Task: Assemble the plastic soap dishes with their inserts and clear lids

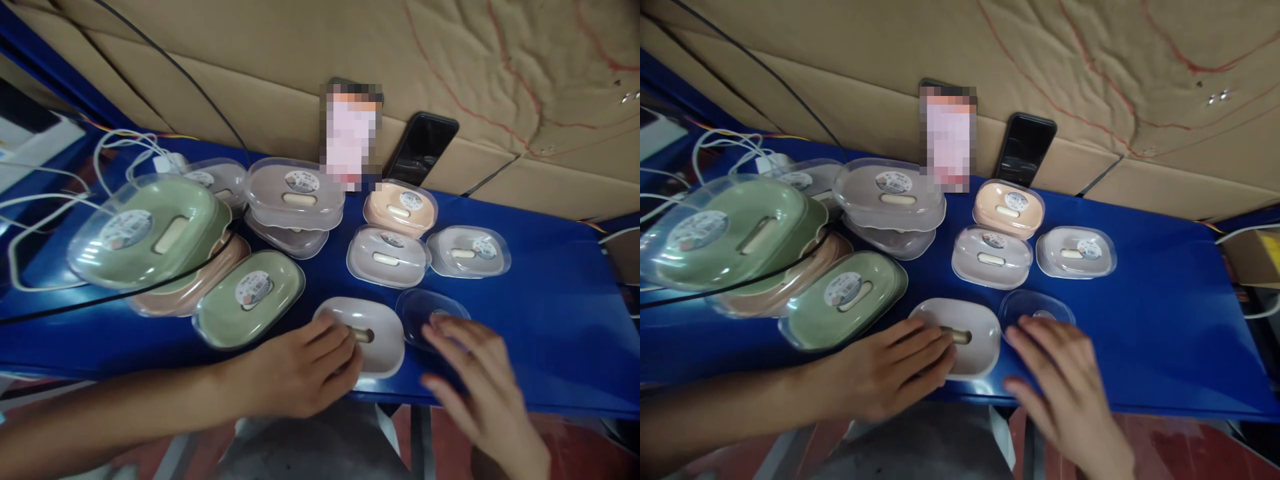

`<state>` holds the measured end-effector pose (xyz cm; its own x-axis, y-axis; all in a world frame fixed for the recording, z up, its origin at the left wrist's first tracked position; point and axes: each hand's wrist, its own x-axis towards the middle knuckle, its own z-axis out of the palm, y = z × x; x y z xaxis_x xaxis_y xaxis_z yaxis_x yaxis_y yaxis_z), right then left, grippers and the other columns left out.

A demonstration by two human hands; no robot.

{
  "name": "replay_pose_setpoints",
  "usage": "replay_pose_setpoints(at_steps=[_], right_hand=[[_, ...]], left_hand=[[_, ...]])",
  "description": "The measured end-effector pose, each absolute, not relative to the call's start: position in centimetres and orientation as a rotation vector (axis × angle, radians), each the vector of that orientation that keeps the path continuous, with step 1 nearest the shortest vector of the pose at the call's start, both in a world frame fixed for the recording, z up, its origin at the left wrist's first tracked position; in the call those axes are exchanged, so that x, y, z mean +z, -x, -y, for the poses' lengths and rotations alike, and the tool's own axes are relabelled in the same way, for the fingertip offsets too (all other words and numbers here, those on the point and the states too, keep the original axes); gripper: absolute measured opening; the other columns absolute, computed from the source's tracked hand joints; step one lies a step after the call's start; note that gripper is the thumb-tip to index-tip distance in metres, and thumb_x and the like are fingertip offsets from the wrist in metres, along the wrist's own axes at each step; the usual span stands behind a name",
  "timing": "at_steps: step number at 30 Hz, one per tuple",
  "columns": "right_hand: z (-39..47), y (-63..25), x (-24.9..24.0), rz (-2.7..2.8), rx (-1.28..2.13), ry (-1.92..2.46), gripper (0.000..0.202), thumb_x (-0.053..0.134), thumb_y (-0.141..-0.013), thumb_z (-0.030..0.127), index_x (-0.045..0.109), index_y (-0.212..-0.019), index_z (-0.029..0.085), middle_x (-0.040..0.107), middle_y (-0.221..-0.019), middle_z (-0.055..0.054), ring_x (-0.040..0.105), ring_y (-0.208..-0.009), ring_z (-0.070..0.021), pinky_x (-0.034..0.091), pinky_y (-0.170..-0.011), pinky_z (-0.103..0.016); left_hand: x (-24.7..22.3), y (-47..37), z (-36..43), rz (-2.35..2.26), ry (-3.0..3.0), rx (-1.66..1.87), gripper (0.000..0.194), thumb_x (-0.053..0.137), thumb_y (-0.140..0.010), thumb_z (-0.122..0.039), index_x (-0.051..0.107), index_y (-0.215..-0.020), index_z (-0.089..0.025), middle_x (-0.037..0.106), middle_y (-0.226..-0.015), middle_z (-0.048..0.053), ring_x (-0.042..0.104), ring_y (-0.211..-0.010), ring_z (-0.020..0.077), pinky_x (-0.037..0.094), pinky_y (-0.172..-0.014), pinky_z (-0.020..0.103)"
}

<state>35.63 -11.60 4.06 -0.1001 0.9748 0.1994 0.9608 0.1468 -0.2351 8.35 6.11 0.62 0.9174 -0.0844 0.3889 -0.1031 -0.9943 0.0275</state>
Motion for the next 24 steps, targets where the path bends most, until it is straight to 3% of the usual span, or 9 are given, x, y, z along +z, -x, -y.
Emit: replay_pose_setpoints(at_steps=[3,6,9,14,20,24], right_hand=[[9.8,-32.1,2.7,2.221,0.096,1.685,0.046,0.059,-0.111,0.046,0.062,-0.150,0.023,0.077,-0.137,-0.007,0.069,-0.128,-0.0257,0.042,-0.120,-0.048],[8.6,-31.3,1.8,2.168,0.092,1.629,0.034,0.065,-0.108,0.029,0.067,-0.141,0.020,0.081,-0.129,-0.004,0.072,-0.120,-0.0218,0.042,-0.119,-0.045],[9.5,-33.0,2.2,2.112,0.107,1.580,0.042,0.074,-0.102,0.022,0.067,-0.143,0.019,0.081,-0.127,-0.007,0.072,-0.121,-0.0245,0.049,-0.113,-0.046],[14.5,-37.7,3.1,1.920,-0.092,1.758,0.058,0.077,-0.095,0.014,0.066,-0.150,0.030,0.080,-0.127,-0.007,0.074,-0.117,-0.0314,0.056,-0.102,-0.052],[19.9,-42.7,-0.1,1.583,-0.373,2.109,0.047,0.071,-0.100,0.020,0.069,-0.146,0.030,0.078,-0.129,-0.009,0.074,-0.121,-0.0375,0.056,-0.106,-0.059],[19.4,-43.8,-0.8,1.564,-0.396,2.175,0.044,0.066,-0.103,0.025,0.067,-0.148,0.026,0.076,-0.135,-0.012,0.071,-0.127,-0.0382,0.054,-0.109,-0.060]], left_hand=[[0.7,-8.1,-5.8,-0.039,-3.015,0.583,0.025,0.063,-0.106,-0.022,0.071,-0.128,-0.015,0.075,-0.129,0.012,0.068,-0.121,0.0262,0.049,-0.115,0.047],[-0.2,-7.2,-3.9,-0.328,-2.919,0.752,0.030,0.065,-0.103,-0.015,0.069,-0.132,-0.022,0.072,-0.137,0.011,0.063,-0.133,0.0274,0.045,-0.120,0.050],[-1.3,-6.5,-1.5,-0.530,-2.770,0.903,0.033,0.071,-0.099,-0.011,0.070,-0.129,-0.027,0.073,-0.132,0.008,0.063,-0.133,0.0250,0.043,-0.123,0.048],[-1.7,-6.3,-0.4,-0.565,-2.754,0.709,0.030,0.072,-0.103,-0.023,0.069,-0.134,-0.022,0.070,-0.146,0.009,0.061,-0.139,0.0285,0.043,-0.123,0.048],[-1.2,-6.0,-1.3,-0.581,-2.727,0.679,0.011,0.066,-0.104,-0.015,0.073,-0.111,-0.021,0.077,-0.132,0.006,0.072,-0.112,0.0234,0.049,-0.110,0.046],[-1.1,-6.6,-1.9,-0.592,-2.756,0.631,0.012,0.061,-0.106,-0.014,0.072,-0.109,-0.018,0.072,-0.139,0.013,0.067,-0.129,0.0285,0.049,-0.112,0.049]])
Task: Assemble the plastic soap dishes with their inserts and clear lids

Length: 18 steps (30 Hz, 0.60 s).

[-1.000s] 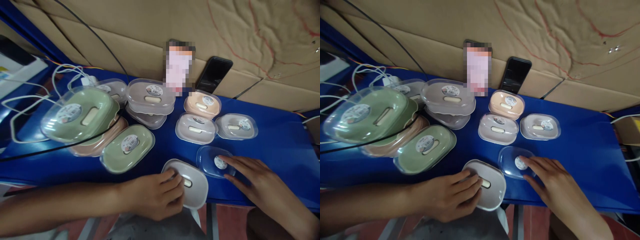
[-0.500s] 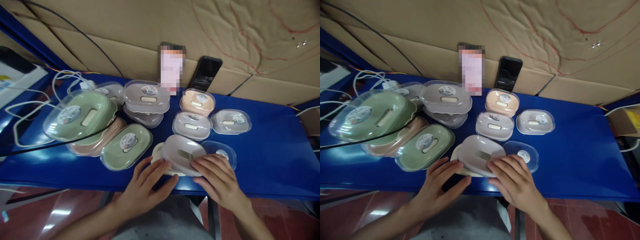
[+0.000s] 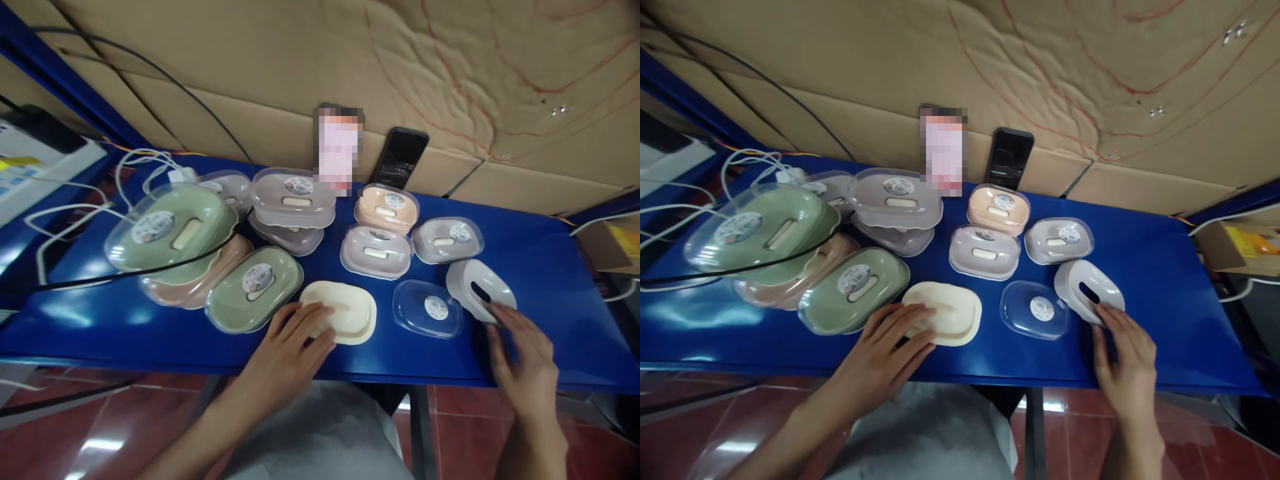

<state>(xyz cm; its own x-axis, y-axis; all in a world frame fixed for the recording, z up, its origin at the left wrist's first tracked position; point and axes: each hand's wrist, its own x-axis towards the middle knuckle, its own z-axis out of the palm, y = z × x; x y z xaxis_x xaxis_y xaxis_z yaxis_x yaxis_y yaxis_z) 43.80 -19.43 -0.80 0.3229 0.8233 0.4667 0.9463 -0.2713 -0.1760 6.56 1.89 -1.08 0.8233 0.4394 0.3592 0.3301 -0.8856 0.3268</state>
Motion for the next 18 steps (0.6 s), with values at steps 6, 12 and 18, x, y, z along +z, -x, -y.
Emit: replay_pose_setpoints(at_steps=[6,12,18], right_hand=[[10.9,-38.9,2.2,2.049,-0.159,1.833,0.056,0.060,-0.105,0.016,0.054,-0.160,0.029,0.075,-0.140,-0.009,0.072,-0.125,-0.0284,0.055,-0.106,-0.046],[2.9,-35.3,1.8,2.364,-0.192,1.916,0.053,0.056,-0.111,0.032,0.053,-0.159,0.010,0.067,-0.151,-0.019,0.067,-0.129,-0.0346,0.054,-0.099,-0.049],[1.6,-36.5,2.1,2.307,-0.021,1.868,0.042,0.056,-0.112,0.038,0.063,-0.149,0.019,0.077,-0.136,-0.012,0.069,-0.120,-0.0300,0.050,-0.098,-0.045]], left_hand=[[-1.4,-7.2,-2.7,-0.555,-2.814,0.577,0.010,0.060,-0.109,-0.018,0.070,-0.111,-0.019,0.070,-0.144,0.014,0.067,-0.132,0.0277,0.044,-0.119,0.053],[-1.9,-7.3,-2.8,-0.558,-2.839,0.550,0.009,0.064,-0.107,-0.019,0.070,-0.114,-0.020,0.070,-0.144,0.013,0.067,-0.129,0.0281,0.045,-0.118,0.055],[-1.7,-7.6,-2.8,-0.586,-2.800,0.565,0.015,0.062,-0.108,-0.020,0.071,-0.120,-0.019,0.067,-0.148,0.014,0.063,-0.139,0.0297,0.045,-0.122,0.055]])
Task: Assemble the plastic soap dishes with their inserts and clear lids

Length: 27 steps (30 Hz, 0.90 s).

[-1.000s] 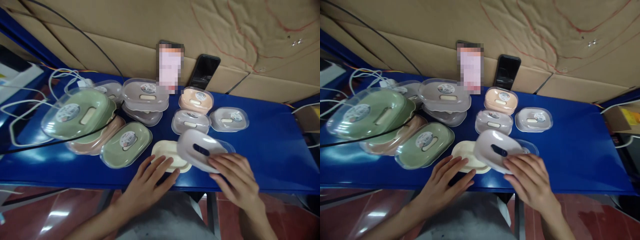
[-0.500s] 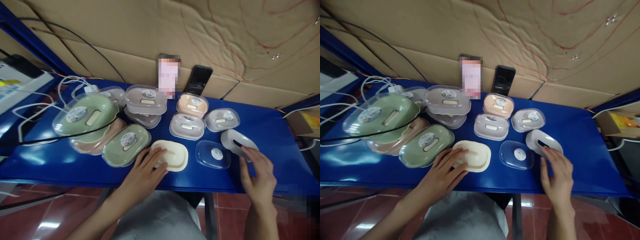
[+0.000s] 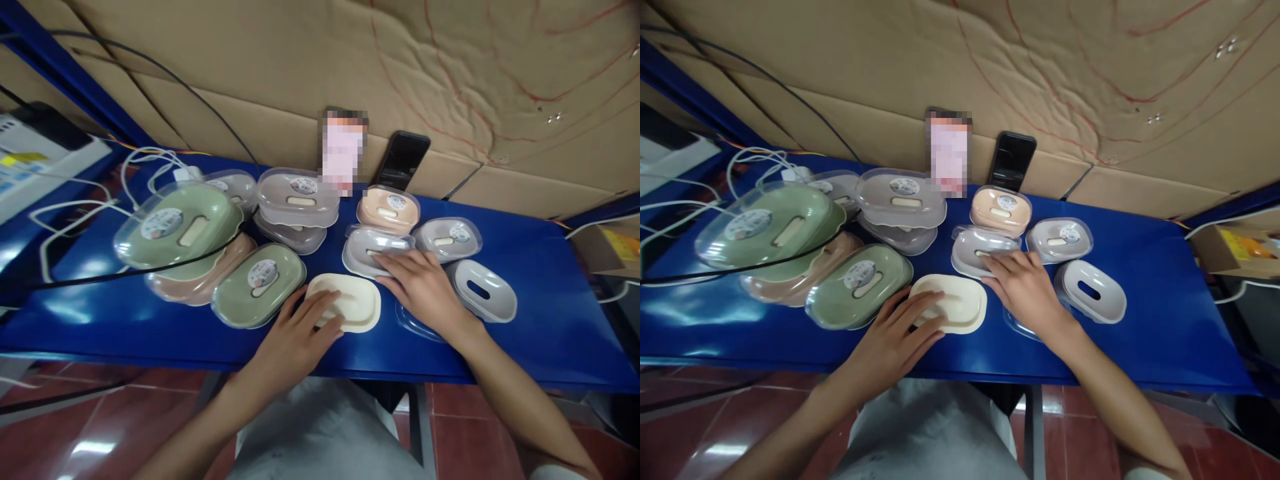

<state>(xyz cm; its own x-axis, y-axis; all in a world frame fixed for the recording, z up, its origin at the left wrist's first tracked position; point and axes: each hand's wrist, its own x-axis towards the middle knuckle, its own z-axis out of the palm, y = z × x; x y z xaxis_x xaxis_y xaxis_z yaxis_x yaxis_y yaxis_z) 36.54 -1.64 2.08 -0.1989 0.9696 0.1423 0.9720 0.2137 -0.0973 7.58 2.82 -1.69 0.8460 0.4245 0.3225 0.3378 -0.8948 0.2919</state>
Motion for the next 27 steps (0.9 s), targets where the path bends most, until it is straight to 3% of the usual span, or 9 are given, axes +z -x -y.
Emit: replay_pose_setpoints(at_steps=[5,11,16,21,25,27], right_hand=[[2.4,-37.4,3.1,2.174,0.095,1.797,0.037,0.055,-0.113,0.035,0.063,-0.147,0.026,0.080,-0.130,-0.006,0.069,-0.115,-0.0264,0.047,-0.100,-0.044],[7.6,-37.6,4.1,2.101,-0.160,1.820,0.047,0.065,-0.107,0.021,0.059,-0.153,0.026,0.079,-0.134,-0.006,0.069,-0.113,-0.0272,0.045,-0.103,-0.044],[13.4,-39.2,2.3,1.938,-0.461,2.082,0.053,0.067,-0.104,0.019,0.059,-0.156,0.027,0.077,-0.138,-0.007,0.072,-0.115,-0.0303,0.041,-0.107,-0.049],[15.3,-41.7,0.2,1.826,-0.520,2.168,0.052,0.067,-0.103,0.016,0.061,-0.153,0.027,0.073,-0.145,-0.010,0.071,-0.122,-0.0336,0.044,-0.111,-0.053],[14.8,-42.0,0.1,1.696,-0.701,2.190,0.052,0.069,-0.098,0.013,0.062,-0.149,0.022,0.065,-0.153,-0.018,0.066,-0.133,-0.0406,0.051,-0.108,-0.057],[14.1,-41.0,0.4,1.745,-0.658,2.133,0.053,0.069,-0.097,0.011,0.062,-0.148,0.023,0.065,-0.152,-0.017,0.065,-0.134,-0.0396,0.051,-0.108,-0.057]], left_hand=[[-1.6,-7.5,-2.9,-0.579,-2.773,0.572,0.014,0.061,-0.108,-0.021,0.072,-0.118,-0.020,0.069,-0.146,0.012,0.065,-0.136,0.0286,0.044,-0.122,0.054],[-1.4,-7.0,-2.4,-0.594,-2.784,0.611,0.011,0.062,-0.109,-0.025,0.071,-0.107,-0.019,0.072,-0.141,0.011,0.070,-0.124,0.0278,0.044,-0.116,0.051],[-1.4,-6.3,-1.6,-0.555,-2.791,0.628,0.015,0.061,-0.111,-0.031,0.069,-0.110,-0.018,0.076,-0.129,0.011,0.072,-0.113,0.0268,0.045,-0.106,0.047],[-1.3,-7.0,-1.3,-0.527,-2.772,0.628,0.016,0.063,-0.109,-0.026,0.069,-0.122,-0.019,0.072,-0.135,0.013,0.068,-0.123,0.0292,0.046,-0.110,0.050],[-0.7,-6.9,-1.3,-0.589,-2.768,0.803,0.031,0.070,-0.100,-0.012,0.069,-0.129,-0.022,0.067,-0.143,0.014,0.064,-0.133,0.0309,0.043,-0.120,0.055],[-0.4,-5.9,-1.7,-0.724,-2.774,0.890,0.035,0.076,-0.096,-0.012,0.070,-0.128,-0.025,0.065,-0.144,0.013,0.064,-0.133,0.0320,0.043,-0.122,0.056]])
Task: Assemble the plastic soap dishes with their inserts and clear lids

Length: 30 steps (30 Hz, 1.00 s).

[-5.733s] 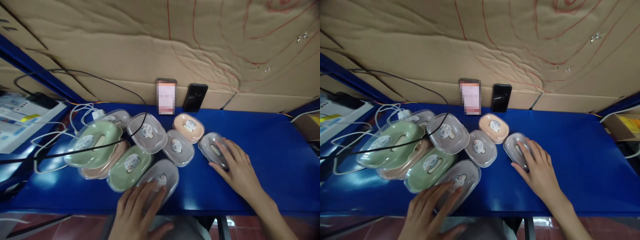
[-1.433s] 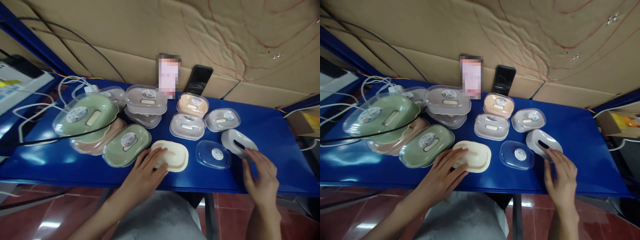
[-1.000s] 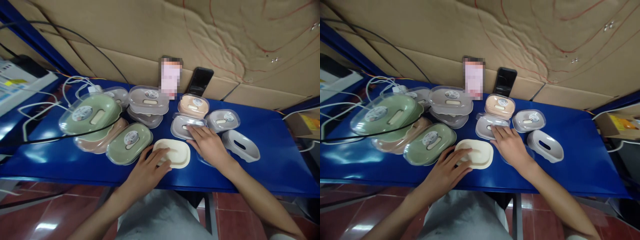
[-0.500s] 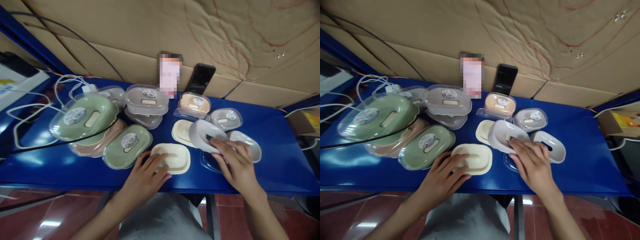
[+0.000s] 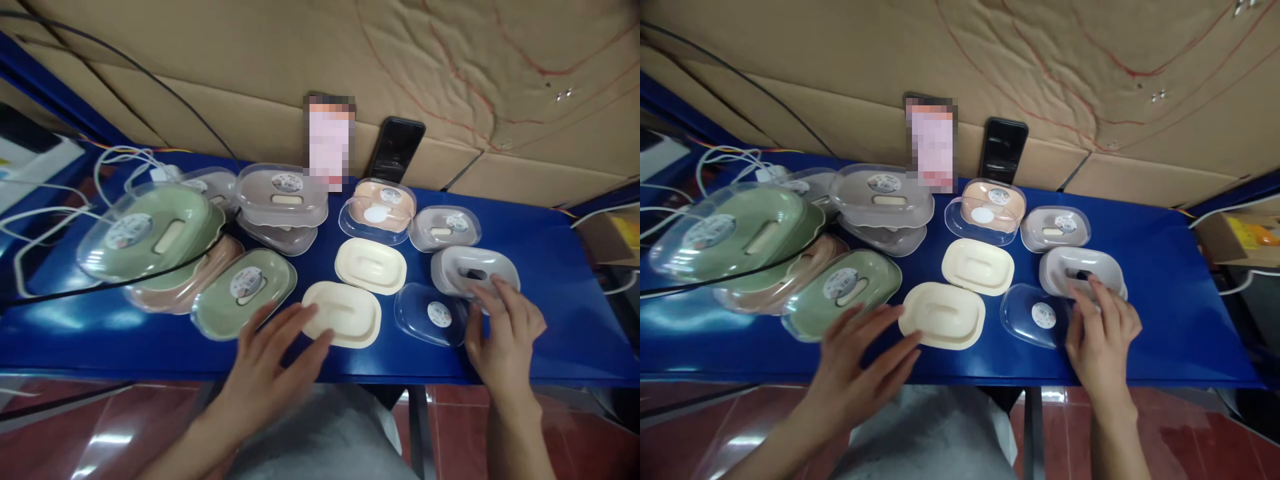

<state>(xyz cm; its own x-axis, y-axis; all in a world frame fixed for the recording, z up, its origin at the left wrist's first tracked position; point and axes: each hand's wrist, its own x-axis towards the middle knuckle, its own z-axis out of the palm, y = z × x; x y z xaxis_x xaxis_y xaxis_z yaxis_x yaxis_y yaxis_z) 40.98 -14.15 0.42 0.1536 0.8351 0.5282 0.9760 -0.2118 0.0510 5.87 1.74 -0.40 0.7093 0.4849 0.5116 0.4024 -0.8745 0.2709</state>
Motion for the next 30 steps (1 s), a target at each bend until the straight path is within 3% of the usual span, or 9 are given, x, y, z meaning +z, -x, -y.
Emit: replay_pose_setpoints(at_steps=[3,6,12,16,20,24,30], right_hand=[[13.0,-38.6,1.0,1.975,-0.339,1.945,0.050,0.067,-0.100,0.012,0.061,-0.147,0.025,0.068,-0.148,-0.014,0.067,-0.132,-0.0336,0.051,-0.111,-0.052],[11.6,-37.5,1.7,2.146,-0.151,1.842,0.044,0.066,-0.104,0.019,0.062,-0.147,0.024,0.070,-0.147,-0.012,0.068,-0.131,-0.0305,0.049,-0.113,-0.050],[6.7,-44.5,4.3,1.960,-0.120,2.004,0.039,0.056,-0.109,0.031,0.065,-0.146,0.030,0.068,-0.150,-0.010,0.062,-0.143,-0.0308,0.046,-0.120,-0.054],[2.4,-50.0,5.4,1.916,0.270,2.110,0.047,0.058,-0.106,0.049,0.064,-0.147,0.027,0.059,-0.162,-0.011,0.048,-0.156,-0.0306,0.036,-0.129,-0.054],[0.2,-51.4,5.5,1.913,0.603,2.071,0.064,0.068,-0.097,0.054,0.057,-0.155,0.031,0.052,-0.168,-0.007,0.042,-0.161,-0.0283,0.032,-0.131,-0.049],[-0.1,-50.5,4.9,1.890,0.331,2.262,0.061,0.070,-0.094,0.058,0.062,-0.149,0.034,0.056,-0.164,-0.009,0.049,-0.152,-0.0366,0.033,-0.124,-0.061],[0.2,-50.3,4.0,1.902,-0.029,2.293,0.049,0.050,-0.109,0.053,0.066,-0.147,0.026,0.071,-0.147,-0.013,0.064,-0.136,-0.0332,0.037,-0.117,-0.051]], left_hand=[[-0.3,-3.6,-2.8,-1.120,-2.752,0.910,0.048,0.082,-0.092,-0.019,0.067,-0.137,-0.025,0.056,-0.156,0.018,0.057,-0.144,0.0418,0.045,-0.120,0.062],[-0.8,-1.9,-3.9,-1.339,-2.651,0.831,0.063,0.078,-0.098,-0.028,0.054,-0.156,-0.025,0.045,-0.167,0.022,0.047,-0.153,0.0489,0.046,-0.118,0.069],[-1.3,-2.1,-4.9,-1.158,-2.523,0.833,0.055,0.070,-0.103,-0.035,0.053,-0.156,-0.031,0.051,-0.164,0.014,0.051,-0.152,0.0408,0.046,-0.123,0.064],[-1.0,-3.4,-5.4,-1.091,-2.384,0.853,0.046,0.068,-0.104,-0.035,0.058,-0.148,-0.030,0.054,-0.160,0.012,0.048,-0.155,0.0384,0.044,-0.126,0.063],[-0.6,-3.8,-5.8,-1.071,-2.255,0.847,0.040,0.070,-0.102,-0.038,0.064,-0.141,-0.032,0.057,-0.156,0.009,0.050,-0.154,0.0366,0.047,-0.124,0.061],[-0.9,-3.6,-6.2,-1.085,-2.108,0.832,0.035,0.065,-0.106,-0.040,0.065,-0.140,-0.033,0.066,-0.147,0.007,0.065,-0.139,0.0315,0.057,-0.114,0.052],[-1.6,-4.5,-6.1,-1.150,-2.378,1.064,0.028,0.071,-0.103,-0.029,0.070,-0.130,-0.025,0.066,-0.141,0.011,0.066,-0.133,0.0323,0.055,-0.112,0.051]])
